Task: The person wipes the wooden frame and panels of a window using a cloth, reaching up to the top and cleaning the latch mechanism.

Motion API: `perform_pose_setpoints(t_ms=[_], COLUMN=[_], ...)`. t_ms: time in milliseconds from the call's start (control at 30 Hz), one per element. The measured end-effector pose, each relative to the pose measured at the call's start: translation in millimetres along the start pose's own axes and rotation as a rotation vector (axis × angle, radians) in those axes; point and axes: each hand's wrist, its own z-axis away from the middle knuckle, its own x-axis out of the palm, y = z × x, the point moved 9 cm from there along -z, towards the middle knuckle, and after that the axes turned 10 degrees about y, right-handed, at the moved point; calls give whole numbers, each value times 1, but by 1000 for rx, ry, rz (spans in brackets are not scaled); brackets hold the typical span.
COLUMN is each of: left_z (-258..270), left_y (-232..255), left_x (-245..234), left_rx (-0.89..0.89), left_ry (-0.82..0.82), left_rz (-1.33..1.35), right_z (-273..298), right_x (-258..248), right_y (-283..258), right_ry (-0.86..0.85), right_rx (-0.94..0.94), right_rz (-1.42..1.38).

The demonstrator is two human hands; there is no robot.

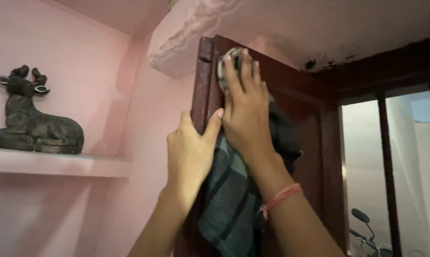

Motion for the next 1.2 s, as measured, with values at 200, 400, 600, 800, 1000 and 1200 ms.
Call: perform_pose_setpoints(t_ms=[200,400,600,800,1000,1200], left_z=[2,1,1,3,3,7], left_y=[-2,-4,-2,2,0,1], left_x=[-3,-4,-6,-9,-7,-1], left_rx=[-158,-127,-74,-73,-27,57], left_ry=[-71,-3,25,5,-6,47], left_rz=[-53,-82,-141,-120,-149,-401], right_z=[-17,-17,-9,2,15,28], right_x=[6,7,-3,-13,-21,-29], right_y=[10,18,45,86,121,150], right_ry=[35,71,98,29,14,77], right_rx=[-17,41,115,221,275,325], right_rz=[-18,-42,-70,-11,33,156])
